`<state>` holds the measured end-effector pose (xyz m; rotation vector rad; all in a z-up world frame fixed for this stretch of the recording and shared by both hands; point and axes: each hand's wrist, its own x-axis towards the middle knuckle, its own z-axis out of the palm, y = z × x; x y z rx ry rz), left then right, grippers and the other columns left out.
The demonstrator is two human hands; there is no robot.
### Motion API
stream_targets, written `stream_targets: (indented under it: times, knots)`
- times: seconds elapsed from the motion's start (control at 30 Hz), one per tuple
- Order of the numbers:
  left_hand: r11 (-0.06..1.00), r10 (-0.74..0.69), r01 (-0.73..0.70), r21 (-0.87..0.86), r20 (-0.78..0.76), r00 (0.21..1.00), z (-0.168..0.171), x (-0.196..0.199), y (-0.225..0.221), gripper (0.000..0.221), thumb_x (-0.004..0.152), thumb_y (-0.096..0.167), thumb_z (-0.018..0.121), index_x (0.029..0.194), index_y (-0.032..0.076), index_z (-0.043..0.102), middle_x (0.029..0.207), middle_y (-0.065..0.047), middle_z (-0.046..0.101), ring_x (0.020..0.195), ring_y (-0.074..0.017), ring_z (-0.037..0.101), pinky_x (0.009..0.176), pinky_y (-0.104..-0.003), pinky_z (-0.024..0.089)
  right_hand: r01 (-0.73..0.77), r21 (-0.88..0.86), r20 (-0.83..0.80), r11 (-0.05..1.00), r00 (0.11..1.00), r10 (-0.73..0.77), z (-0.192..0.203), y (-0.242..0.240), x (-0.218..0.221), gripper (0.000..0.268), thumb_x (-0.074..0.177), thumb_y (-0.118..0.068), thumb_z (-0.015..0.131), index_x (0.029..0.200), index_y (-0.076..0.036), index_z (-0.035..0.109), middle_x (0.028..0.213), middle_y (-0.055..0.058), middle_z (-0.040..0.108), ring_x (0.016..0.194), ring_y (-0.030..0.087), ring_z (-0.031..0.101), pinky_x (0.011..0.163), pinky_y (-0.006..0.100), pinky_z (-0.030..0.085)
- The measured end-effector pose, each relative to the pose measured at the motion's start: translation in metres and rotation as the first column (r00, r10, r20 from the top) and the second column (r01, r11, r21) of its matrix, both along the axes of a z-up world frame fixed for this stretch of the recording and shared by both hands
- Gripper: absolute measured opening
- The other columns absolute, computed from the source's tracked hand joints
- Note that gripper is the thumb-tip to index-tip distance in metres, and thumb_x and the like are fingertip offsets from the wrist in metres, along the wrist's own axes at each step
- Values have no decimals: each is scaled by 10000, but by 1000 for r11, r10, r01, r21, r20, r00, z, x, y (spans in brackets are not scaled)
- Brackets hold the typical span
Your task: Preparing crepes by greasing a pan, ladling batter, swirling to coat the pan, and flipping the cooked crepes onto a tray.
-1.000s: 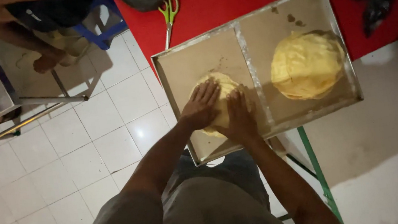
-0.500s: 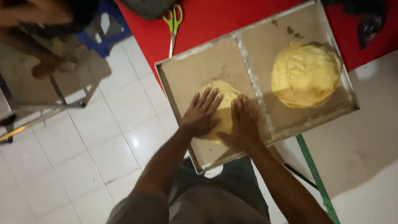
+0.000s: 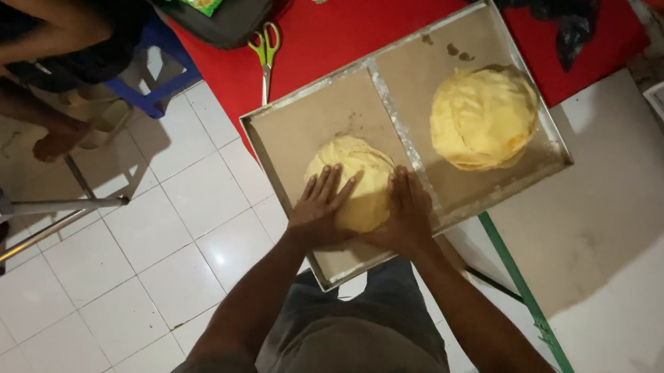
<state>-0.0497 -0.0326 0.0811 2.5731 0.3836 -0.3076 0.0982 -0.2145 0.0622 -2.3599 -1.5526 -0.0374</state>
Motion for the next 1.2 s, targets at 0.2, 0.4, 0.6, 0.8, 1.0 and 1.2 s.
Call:
stream_targets:
  times: [0.2, 0.4, 0.6, 0.8, 1.0, 1.2]
  knots:
    - [992, 8, -23, 121, 122, 992, -12, -6, -8, 1282, 626, 760, 799, 1661, 323, 182, 1713, -161, 179, 1571, -382, 219, 1275, -512, 207, 29, -47, -48, 998, 998, -32, 2, -2, -1, 1532, 420, -889, 788, 1595, -35, 301, 1611, 289, 349, 1425, 541, 399, 932, 690, 435]
    - [1000, -10, 10, 22, -20, 1000, -6, -4, 0, 1233, 690, 679, 797, 1668, 348, 123, 1728, -169, 104, 1597, -372, 116, 1290, -520, 159, 2, 58, 104, 998, 995, -8, 8, 6, 0, 1516, 393, -927, 739, 1561, -27, 389, 1519, 285, 488, 1323, 506, 527, 922, 604, 459]
    - [1000, -10, 11, -23, 14, 1000, -5, -5, 5, 1251, 693, 656, 809, 1673, 363, 89, 1723, -182, 121, 1591, -385, 131, 1283, -541, 162, -34, 81, -33, 996, 999, 37, 8, -1, -1, 1441, 505, -846, 770, 1610, -38, 319, 1585, 300, 403, 1412, 525, 435, 1011, 644, 409]
    - [998, -38, 37, -45, -13, 999, -12, -5, 4, 1254, 706, 650, 803, 1677, 364, 62, 1729, -180, 83, 1593, -400, 101, 1279, -567, 139, -87, 47, 1, 995, 996, 87, 11, 1, 4, 1412, 478, -807, 813, 1576, -60, 335, 1557, 283, 435, 1410, 485, 459, 922, 617, 462]
    - [997, -10, 14, 71, -56, 998, 15, 0, -3, 1287, 685, 641, 834, 1679, 373, 63, 1734, -154, 108, 1595, -379, 113, 1270, -577, 133, -76, 17, -33, 997, 996, 77, 7, 2, 5, 1365, 514, -817, 760, 1584, -78, 346, 1552, 326, 414, 1394, 529, 449, 863, 667, 478]
    - [992, 127, -127, -2, 57, 990, -1, -34, -25, 891, 939, 508, 599, 1668, 261, 149, 1728, -152, 87, 1596, -390, 75, 1243, -592, 186, -72, 44, -172, 996, 982, 79, 27, -39, 14, 963, 753, -481, 719, 1562, -60, 410, 1495, 258, 487, 1341, 437, 542, 956, 570, 496]
